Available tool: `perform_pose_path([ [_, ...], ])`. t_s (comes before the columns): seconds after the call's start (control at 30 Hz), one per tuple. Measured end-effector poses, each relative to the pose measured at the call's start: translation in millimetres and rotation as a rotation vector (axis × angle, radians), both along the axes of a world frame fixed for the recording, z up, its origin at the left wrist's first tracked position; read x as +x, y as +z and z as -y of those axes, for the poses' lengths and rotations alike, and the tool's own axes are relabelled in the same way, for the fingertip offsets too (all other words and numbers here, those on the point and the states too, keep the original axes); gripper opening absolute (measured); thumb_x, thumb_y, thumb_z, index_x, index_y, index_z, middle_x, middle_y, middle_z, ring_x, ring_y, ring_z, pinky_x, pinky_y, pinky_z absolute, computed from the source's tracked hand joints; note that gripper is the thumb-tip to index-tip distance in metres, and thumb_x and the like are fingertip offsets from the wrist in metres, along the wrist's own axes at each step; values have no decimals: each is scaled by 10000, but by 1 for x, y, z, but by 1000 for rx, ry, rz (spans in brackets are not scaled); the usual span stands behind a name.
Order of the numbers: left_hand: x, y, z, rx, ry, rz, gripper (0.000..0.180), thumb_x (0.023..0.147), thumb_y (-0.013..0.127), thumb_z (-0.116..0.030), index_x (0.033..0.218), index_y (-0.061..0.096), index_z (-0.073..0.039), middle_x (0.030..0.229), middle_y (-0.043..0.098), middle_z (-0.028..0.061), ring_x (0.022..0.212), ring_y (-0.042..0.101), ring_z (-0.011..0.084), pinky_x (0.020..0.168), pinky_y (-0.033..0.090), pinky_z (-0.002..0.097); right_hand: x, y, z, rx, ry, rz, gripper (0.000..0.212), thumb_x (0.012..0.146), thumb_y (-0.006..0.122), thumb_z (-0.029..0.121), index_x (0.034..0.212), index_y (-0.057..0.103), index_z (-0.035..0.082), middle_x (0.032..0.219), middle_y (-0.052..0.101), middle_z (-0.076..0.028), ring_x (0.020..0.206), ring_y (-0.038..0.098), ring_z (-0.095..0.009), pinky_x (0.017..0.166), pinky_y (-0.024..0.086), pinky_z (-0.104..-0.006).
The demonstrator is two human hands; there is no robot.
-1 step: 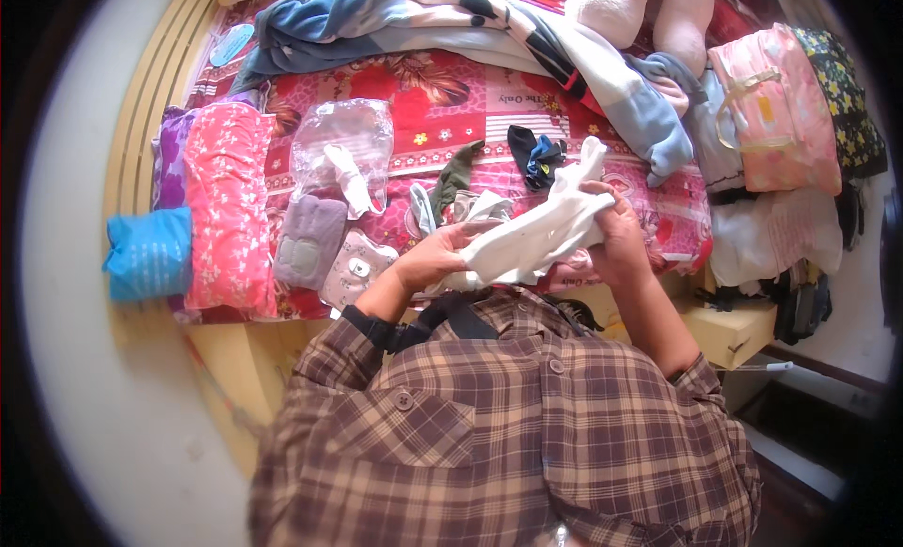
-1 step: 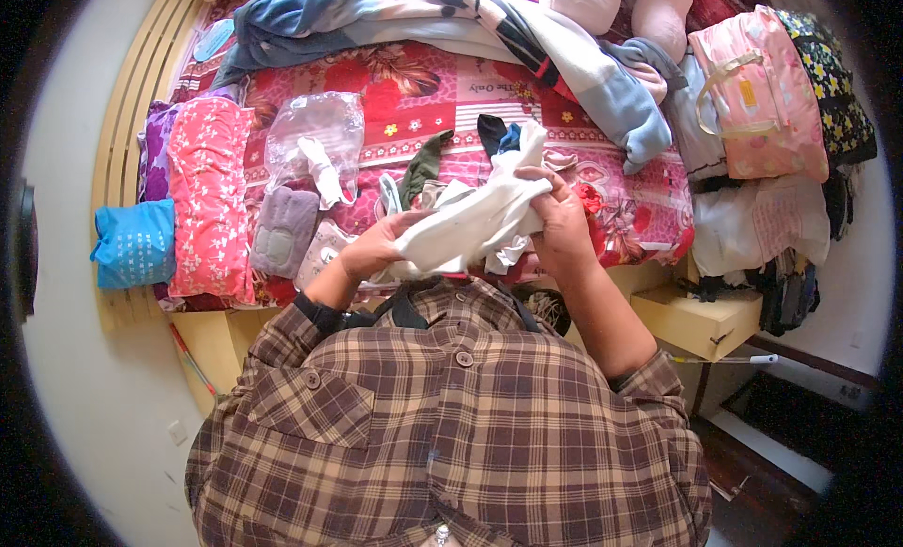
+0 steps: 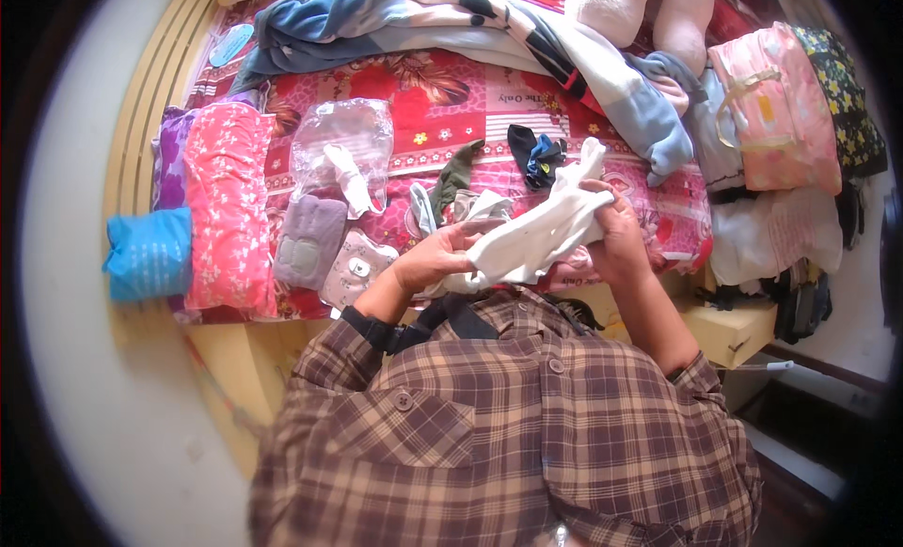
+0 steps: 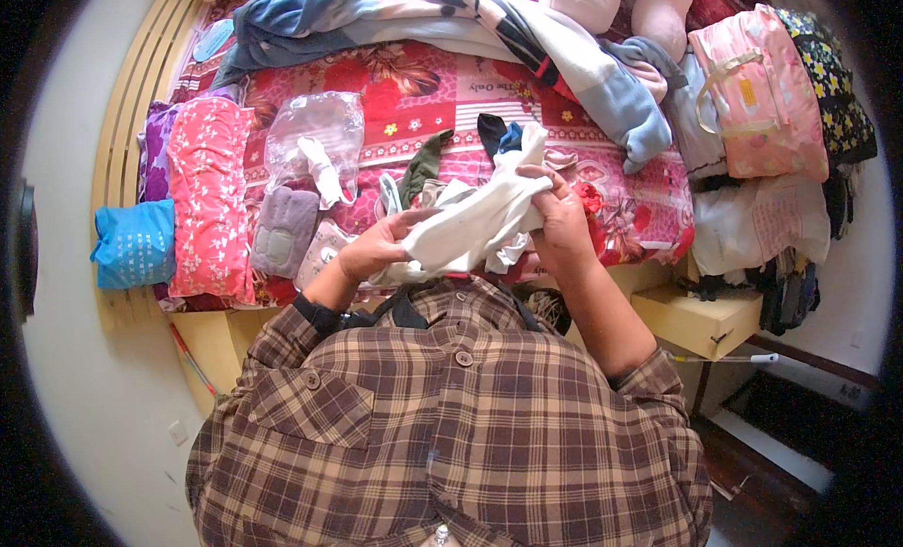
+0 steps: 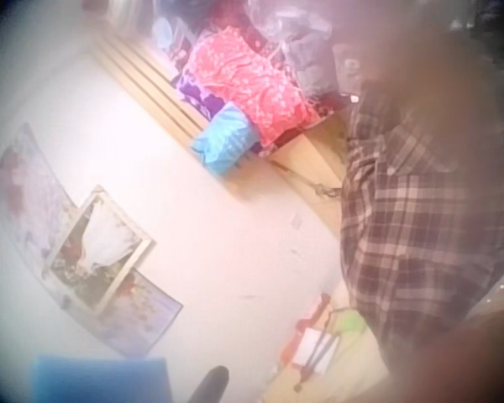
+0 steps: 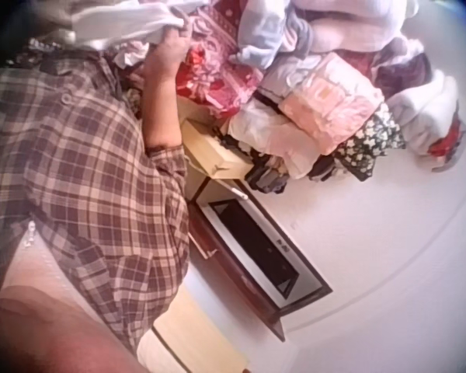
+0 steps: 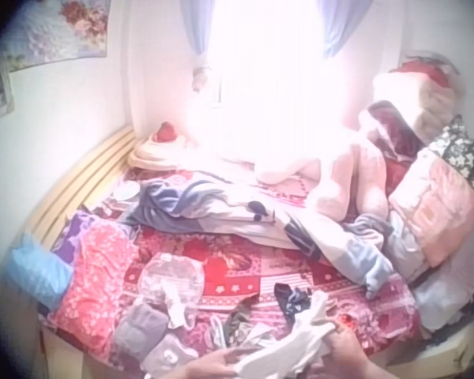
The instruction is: The person folds various small clothing items, including socks and underwear, on a bed. They then place the folded items into a plastic bag and store the bag in a drawer.
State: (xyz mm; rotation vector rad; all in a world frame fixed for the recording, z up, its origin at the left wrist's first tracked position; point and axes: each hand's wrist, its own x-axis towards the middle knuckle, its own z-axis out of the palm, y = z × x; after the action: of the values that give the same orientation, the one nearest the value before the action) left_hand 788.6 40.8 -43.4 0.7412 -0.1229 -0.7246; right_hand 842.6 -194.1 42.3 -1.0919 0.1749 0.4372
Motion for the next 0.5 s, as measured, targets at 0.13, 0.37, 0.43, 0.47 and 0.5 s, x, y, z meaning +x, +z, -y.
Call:
perform_pose_path([
  [0.13, -2, 8, 3, 60, -58, 4, 654, 714, 621, -27, 1291, 315, -50, 1096, 536, 99, 990, 503, 156, 872, 390, 276, 0, -12, 1, 7, -82, -113, 229, 875, 364, 55, 1053, 508, 39, 1009, 546, -122, 891, 558, -206, 786, 471, -326],
  [0.37, -4, -7, 17, 165, 32, -92, 341, 789, 604, -94, 1105, 508, -10, 943, 587, 23, 827, 545, 85, 740, 437, 222, -6, -24, 0, 80, -187, -234, 238, 873, 373, 56, 1076, 497, 54, 1022, 534, -119, 909, 543, -217, 819, 452, -350],
  [0.43, -4, -11, 14, 122, 60, -166, 299, 797, 604, -132, 1063, 541, -11, 904, 596, 15, 784, 550, 78, 700, 443, 221, -5, -30, 5, 27, -169, -214, 257, 857, 382, 30, 1094, 480, 53, 1025, 527, -121, 894, 549, -216, 792, 465, -346],
  [0.47, -5, -14, 12, 89, 66, -181, 267, 804, 599, -167, 1023, 563, -17, 887, 598, 11, 738, 547, 74, 661, 442, 219, -5, -33, 8, 16, -157, -201, 269, 850, 387, 18, 1102, 471, 53, 1027, 523, -122, 886, 551, -215, 779, 472, -344],
  [0.5, -5, -16, 10, 123, 75, -184, 263, 804, 600, -171, 1014, 565, -18, 880, 599, 10, 729, 547, 74, 660, 442, 219, -4, -36, 13, -53, -144, -189, 285, 836, 388, 3, 1106, 464, 52, 1019, 525, -120, 874, 555, -213, 762, 479, -340],
])
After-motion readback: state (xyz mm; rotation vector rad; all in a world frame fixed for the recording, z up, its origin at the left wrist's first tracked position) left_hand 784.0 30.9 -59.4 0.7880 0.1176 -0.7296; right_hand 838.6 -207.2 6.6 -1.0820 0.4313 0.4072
